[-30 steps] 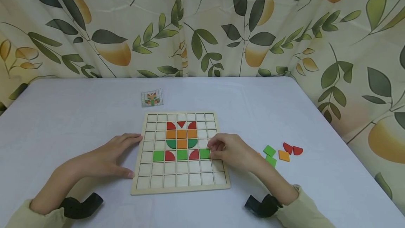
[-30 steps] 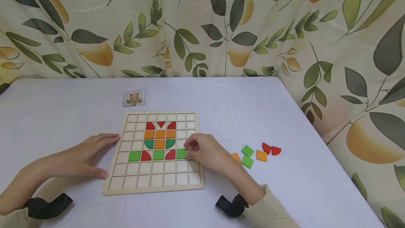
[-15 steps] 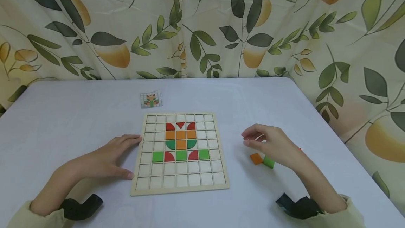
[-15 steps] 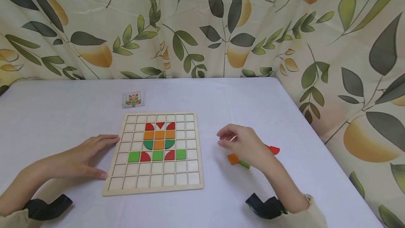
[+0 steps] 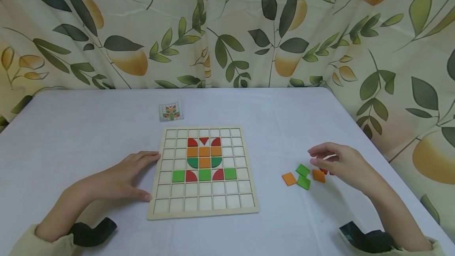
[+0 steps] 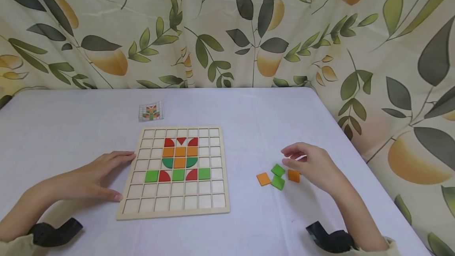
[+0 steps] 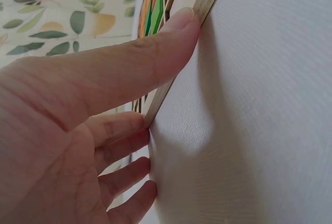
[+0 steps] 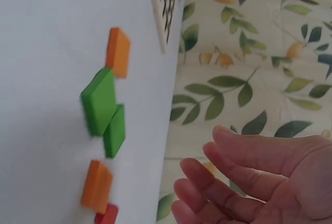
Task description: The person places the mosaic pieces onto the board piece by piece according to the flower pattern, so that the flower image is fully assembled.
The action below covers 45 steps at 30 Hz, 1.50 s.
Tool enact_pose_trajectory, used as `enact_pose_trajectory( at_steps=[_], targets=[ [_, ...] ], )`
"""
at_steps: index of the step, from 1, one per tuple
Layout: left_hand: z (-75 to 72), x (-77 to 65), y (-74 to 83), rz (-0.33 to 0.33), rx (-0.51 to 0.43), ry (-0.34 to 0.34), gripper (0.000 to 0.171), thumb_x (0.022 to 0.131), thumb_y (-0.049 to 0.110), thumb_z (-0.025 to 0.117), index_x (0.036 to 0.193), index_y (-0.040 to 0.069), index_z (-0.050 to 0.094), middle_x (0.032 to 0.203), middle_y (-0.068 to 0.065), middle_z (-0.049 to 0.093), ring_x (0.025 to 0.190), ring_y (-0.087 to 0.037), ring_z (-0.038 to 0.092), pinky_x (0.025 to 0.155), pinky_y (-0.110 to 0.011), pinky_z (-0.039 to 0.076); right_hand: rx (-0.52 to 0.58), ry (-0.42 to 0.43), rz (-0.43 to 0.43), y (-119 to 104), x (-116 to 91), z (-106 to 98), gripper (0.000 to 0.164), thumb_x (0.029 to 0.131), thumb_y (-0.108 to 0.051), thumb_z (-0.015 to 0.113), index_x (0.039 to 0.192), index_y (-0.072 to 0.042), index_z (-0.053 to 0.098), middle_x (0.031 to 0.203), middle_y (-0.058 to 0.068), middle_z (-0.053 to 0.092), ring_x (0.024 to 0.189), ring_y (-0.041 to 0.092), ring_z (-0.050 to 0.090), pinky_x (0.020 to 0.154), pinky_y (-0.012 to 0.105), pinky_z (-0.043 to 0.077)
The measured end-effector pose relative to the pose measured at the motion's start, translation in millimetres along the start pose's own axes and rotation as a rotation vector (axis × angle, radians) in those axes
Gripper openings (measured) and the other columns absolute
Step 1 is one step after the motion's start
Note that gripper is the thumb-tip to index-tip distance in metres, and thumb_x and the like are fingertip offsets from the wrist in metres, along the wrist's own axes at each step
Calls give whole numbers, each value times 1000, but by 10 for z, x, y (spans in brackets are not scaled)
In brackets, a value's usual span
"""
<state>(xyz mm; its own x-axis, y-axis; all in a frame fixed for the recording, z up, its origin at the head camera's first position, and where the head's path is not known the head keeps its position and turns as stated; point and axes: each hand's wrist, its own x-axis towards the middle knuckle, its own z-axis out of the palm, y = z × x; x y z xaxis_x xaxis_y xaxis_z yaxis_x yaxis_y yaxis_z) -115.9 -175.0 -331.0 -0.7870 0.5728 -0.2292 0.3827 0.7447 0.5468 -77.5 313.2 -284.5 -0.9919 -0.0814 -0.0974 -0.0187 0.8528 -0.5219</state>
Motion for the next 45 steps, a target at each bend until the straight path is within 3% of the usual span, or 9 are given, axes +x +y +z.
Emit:
enact_pose_trajectory(
  at_steps=[15, 33, 38, 45],
  targets=[
    [17, -4, 16, 1, -2, -1, 101, 69, 52, 74, 146, 10, 25, 150, -16, 23, 136, -41, 20, 101, -64, 29, -13, -21, 137, 430, -18, 30, 45, 89, -33, 62, 118, 1, 58, 102, 15, 62, 92, 24, 56, 69, 25, 50],
    [-7, -8, 2, -1, 5, 7, 101, 68, 53, 74, 146, 9, 26, 150, -16, 23, 136, -41, 20, 102, -64, 27, -70, -26, 130, 609, 101, 84, 38, 83, -17, 68, 113, 6, 59, 98, 19, 61, 84, 25, 49, 62, 27, 44],
    [-7, 2, 5, -4, 4, 3, 101, 68, 52, 74, 146, 10, 26, 150, -16, 23, 136, -41, 20, 102, -64, 28, -104, -34, 113, 610, 129, 83, 36, 82, -14, 69, 109, 8, 59, 92, 16, 60, 82, 24, 49, 62, 27, 43],
    [4, 9, 6, -13, 2, -5, 101, 68, 52, 75, 146, 10, 26, 151, -15, 23, 136, -40, 20, 102, -64, 28, -128, -67, 155, 612, 134, 46, 36, 81, -15, 69, 104, 10, 58, 83, 10, 57, 78, 22, 47, 60, 26, 43]
  ],
)
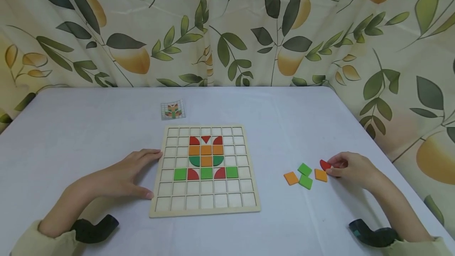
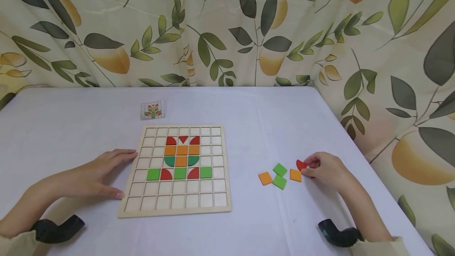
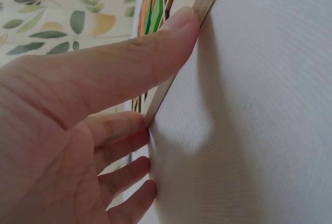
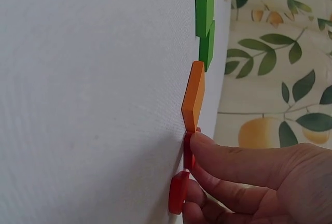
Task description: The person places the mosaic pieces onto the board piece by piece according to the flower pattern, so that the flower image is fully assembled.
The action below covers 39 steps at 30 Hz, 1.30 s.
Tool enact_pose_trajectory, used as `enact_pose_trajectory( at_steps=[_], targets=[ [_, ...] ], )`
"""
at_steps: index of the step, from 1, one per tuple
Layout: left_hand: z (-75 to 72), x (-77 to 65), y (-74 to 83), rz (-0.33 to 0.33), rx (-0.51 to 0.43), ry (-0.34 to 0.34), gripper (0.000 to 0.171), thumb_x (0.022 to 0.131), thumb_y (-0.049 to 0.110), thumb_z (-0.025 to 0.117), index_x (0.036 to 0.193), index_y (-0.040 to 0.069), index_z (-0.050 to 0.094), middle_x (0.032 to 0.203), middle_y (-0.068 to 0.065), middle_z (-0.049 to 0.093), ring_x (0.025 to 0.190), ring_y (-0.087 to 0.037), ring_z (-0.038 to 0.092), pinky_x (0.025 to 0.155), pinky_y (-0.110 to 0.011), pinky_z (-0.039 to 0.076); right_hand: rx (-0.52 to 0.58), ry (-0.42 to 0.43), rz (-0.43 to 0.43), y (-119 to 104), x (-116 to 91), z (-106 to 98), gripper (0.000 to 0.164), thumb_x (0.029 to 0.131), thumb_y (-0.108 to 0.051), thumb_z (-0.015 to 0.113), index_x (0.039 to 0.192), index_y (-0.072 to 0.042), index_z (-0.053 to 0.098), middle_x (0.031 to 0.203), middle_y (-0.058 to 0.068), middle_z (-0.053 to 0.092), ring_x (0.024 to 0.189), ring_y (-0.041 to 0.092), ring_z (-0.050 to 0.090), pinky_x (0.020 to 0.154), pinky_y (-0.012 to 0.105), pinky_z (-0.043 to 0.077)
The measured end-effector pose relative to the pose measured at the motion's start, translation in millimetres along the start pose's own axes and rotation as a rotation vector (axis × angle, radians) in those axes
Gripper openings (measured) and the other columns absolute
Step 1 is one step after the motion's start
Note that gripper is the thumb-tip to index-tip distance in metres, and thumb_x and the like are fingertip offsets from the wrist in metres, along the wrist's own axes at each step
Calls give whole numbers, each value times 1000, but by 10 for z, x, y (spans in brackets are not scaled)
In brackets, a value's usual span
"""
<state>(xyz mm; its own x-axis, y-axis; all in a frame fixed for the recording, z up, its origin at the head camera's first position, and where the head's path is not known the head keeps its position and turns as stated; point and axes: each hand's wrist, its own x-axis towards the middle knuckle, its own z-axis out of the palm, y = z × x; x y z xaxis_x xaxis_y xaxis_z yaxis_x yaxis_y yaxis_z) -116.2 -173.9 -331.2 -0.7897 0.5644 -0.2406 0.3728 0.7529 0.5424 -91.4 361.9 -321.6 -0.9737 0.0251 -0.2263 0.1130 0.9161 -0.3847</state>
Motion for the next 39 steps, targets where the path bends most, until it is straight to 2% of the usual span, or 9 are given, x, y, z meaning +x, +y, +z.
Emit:
enact_pose_trajectory(
  at_steps=[10, 18, 27, 34, 39],
  targets=[
    [13, 3, -1, -2, -8, 0, 102, 67, 52, 75, 146, 10, 26, 150, -16, 22, 136, -41, 20, 101, -64, 29, 10, 1, -17, -31, -19, -7, 32, 82, -12, 69, 101, 10, 56, 82, 9, 59, 75, 20, 50, 58, 19, 45],
    [15, -1, 6, -19, -15, -4, 102, 67, 51, 76, 146, 11, 25, 151, -16, 22, 136, -41, 19, 101, -64, 29, 54, 6, -18, -101, -6, 17, 29, 81, -7, 68, 101, 7, 53, 87, 13, 59, 76, 19, 52, 63, 22, 52],
    [12, 3, 18, -23, -16, -7, 102, 67, 50, 76, 146, 11, 26, 151, -16, 22, 136, -41, 19, 101, -64, 29, 62, 7, -51, -165, -15, 34, 26, 81, -3, 66, 102, 6, 53, 87, 11, 57, 77, 20, 49, 59, 17, 49],
    [8, -9, 22, -14, -15, -4, 101, 68, 50, 76, 146, 11, 26, 150, -16, 22, 136, -40, 20, 102, -63, 29, 82, 28, -69, -259, -46, 54, 24, 84, -3, 62, 104, 5, 53, 88, 13, 56, 77, 20, 51, 57, 20, 50],
    [-2, -2, 26, -22, -11, -7, 103, 67, 52, 75, 147, 11, 25, 151, -16, 21, 137, -41, 19, 102, -64, 28, 89, 48, -113, -369, -77, 48, 24, 85, -3, 62, 106, 3, 53, 91, 12, 55, 78, 19, 52, 58, 19, 51]
  ],
)
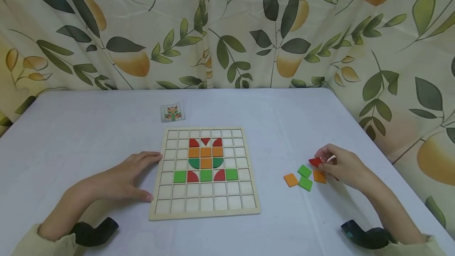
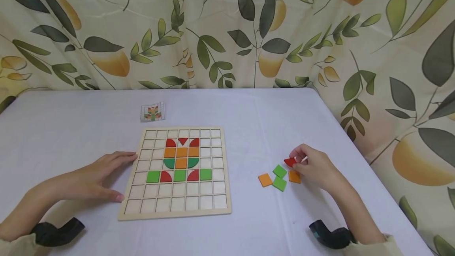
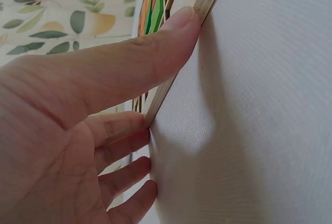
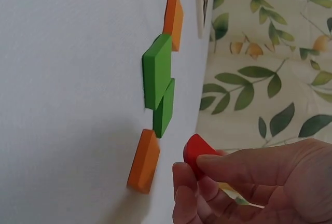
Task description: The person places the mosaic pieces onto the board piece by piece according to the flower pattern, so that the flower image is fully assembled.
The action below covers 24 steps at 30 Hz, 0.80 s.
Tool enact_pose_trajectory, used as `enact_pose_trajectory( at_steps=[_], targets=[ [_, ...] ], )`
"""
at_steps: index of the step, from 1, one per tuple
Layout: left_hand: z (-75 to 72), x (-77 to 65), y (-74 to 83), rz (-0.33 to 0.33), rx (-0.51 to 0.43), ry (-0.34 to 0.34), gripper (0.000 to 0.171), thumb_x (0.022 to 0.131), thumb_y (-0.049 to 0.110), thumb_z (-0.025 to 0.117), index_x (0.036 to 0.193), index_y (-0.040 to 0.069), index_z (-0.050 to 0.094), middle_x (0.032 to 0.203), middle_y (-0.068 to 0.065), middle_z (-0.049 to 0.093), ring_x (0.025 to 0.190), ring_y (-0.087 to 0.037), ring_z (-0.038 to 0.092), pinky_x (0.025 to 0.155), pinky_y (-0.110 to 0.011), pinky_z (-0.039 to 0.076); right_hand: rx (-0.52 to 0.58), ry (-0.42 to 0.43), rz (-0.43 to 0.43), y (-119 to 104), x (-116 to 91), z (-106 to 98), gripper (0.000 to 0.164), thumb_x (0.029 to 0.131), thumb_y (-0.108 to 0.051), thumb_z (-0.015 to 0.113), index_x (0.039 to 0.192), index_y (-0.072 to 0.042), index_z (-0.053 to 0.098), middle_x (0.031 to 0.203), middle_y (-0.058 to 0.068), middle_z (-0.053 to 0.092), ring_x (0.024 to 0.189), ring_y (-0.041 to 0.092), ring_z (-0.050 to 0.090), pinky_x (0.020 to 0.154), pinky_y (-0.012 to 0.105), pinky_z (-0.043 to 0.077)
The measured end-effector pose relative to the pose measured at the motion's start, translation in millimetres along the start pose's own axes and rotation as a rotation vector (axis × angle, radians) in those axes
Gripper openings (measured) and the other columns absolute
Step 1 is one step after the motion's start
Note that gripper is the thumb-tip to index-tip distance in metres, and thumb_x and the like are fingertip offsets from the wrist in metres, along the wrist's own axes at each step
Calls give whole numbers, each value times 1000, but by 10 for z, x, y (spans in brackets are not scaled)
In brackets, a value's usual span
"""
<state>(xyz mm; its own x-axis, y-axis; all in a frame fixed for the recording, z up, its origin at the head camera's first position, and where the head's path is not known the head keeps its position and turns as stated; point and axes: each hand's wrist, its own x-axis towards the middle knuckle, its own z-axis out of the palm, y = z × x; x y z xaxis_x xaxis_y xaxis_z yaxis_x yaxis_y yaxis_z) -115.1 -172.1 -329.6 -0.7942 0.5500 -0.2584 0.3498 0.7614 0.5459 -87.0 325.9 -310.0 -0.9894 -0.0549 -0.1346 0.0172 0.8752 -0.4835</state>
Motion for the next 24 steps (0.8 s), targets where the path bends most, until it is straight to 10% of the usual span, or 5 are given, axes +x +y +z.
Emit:
enact_pose_trajectory(
  at_steps=[24],
  targets=[
    [-3, -1, -9, 9, 17, 5, 102, 67, 52, 75, 146, 11, 26, 150, -15, 23, 136, -41, 19, 102, -63, 28, 131, -20, -254, -832, -108, 158, 25, 80, 1, 69, 103, -5, 65, 91, 2, 66, 79, 14, 58, 67, 17, 52]
  ],
)
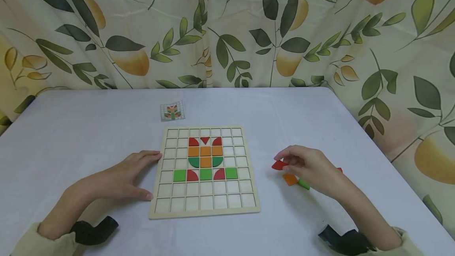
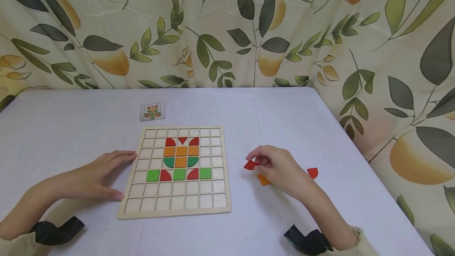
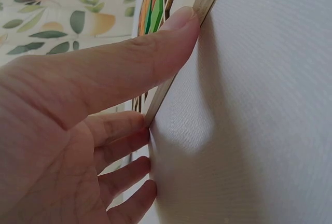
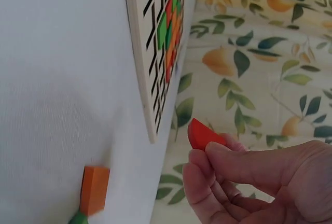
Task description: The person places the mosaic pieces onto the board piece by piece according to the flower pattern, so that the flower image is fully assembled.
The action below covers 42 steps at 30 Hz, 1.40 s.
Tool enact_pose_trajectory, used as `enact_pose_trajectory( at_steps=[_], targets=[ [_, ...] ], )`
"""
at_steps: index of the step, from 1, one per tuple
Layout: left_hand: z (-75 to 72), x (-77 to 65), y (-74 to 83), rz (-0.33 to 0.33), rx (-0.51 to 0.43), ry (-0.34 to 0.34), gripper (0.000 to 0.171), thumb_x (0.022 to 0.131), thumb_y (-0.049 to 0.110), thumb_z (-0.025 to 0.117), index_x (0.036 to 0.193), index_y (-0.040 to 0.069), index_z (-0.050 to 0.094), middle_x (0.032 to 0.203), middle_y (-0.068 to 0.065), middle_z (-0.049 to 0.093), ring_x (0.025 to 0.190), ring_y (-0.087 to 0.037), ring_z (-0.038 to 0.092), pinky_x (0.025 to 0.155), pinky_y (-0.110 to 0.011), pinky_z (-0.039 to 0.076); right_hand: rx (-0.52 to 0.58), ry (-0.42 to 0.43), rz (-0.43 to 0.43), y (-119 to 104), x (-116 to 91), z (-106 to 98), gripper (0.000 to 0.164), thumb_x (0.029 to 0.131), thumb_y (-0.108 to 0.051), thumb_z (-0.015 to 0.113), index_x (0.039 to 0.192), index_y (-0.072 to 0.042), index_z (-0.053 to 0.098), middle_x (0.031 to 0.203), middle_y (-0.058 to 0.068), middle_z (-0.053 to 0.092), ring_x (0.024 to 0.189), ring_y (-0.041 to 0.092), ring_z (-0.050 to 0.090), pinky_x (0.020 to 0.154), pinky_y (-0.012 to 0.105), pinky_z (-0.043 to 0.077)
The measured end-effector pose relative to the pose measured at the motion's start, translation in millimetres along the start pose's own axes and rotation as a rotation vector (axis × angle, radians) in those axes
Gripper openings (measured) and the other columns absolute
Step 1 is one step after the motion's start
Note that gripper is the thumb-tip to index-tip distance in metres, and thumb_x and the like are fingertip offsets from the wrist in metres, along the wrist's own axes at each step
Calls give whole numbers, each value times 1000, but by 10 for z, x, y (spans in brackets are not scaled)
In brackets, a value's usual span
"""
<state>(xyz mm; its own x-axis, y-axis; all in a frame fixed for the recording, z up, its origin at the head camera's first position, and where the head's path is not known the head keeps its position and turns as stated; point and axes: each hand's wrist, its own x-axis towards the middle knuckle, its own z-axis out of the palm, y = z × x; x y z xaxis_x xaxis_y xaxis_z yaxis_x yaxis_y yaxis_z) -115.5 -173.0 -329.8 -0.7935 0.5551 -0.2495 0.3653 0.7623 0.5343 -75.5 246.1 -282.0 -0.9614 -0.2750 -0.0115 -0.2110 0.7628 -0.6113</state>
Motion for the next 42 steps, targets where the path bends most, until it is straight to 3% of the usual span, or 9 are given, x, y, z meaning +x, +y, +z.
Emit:
enact_pose_trajectory(
  at_steps=[4, 9, 17, 23, 28, 35, 42],
  targets=[
    [-1, 0, 1, 1, 4, 2, 103, 67, 52, 75, 146, 10, 26, 150, -16, 23, 136, -41, 20, 102, -63, 28, 23, -30, 4, -101, 15, 40, 24, 81, -3, 69, 103, -8, 66, 88, 0, 64, 80, 13, 57, 69, 18, 51],
    [-12, -7, 0, 10, 8, -4, 102, 68, 52, 75, 146, 10, 25, 150, -16, 23, 136, -40, 20, 102, -62, 29, 60, -73, 28, -204, 46, 126, 24, 81, -4, 69, 104, -9, 67, 84, 0, 61, 76, 14, 55, 61, 20, 51],
    [-36, -4, 1, 22, 16, 1, 101, 69, 52, 74, 146, 10, 25, 150, -16, 24, 136, -40, 21, 103, -62, 28, 60, -134, -26, -335, 124, 274, 17, 80, -6, 70, 97, -7, 68, 73, -1, 57, 63, 10, 54, 58, 20, 51],
    [-34, -10, -5, 28, 2, 3, 101, 69, 53, 74, 146, 9, 26, 150, -16, 24, 136, -40, 21, 103, -62, 28, 59, -208, -66, -423, 193, 394, 14, 81, -9, 70, 95, -7, 68, 65, -3, 53, 56, 7, 49, 53, 19, 45],
    [-26, -8, -8, 32, -5, 1, 102, 69, 53, 74, 146, 9, 25, 150, -17, 24, 135, -40, 21, 103, -62, 28, 47, -243, -116, -431, 259, 495, 12, 83, -9, 68, 94, -9, 69, 67, -4, 53, 59, 6, 47, 54, 18, 43],
    [-11, 0, 9, 1, 8, -2, 102, 67, 52, 76, 146, 11, 26, 150, -16, 24, 136, -40, 21, 102, -63, 29, 44, -283, -109, -430, 321, 607, 10, 85, -5, 65, 91, -9, 70, 80, -3, 63, 71, 8, 51, 60, 18, 46],
    [-10, -10, 11, -8, -4, -3, 102, 67, 53, 75, 146, 11, 26, 150, -15, 24, 136, -40, 20, 103, -63, 28, 19, -269, -105, -447, 355, 686, 9, 83, -1, 66, 83, -10, 65, 72, -6, 60, 68, 7, 51, 60, 18, 46]
  ],
)
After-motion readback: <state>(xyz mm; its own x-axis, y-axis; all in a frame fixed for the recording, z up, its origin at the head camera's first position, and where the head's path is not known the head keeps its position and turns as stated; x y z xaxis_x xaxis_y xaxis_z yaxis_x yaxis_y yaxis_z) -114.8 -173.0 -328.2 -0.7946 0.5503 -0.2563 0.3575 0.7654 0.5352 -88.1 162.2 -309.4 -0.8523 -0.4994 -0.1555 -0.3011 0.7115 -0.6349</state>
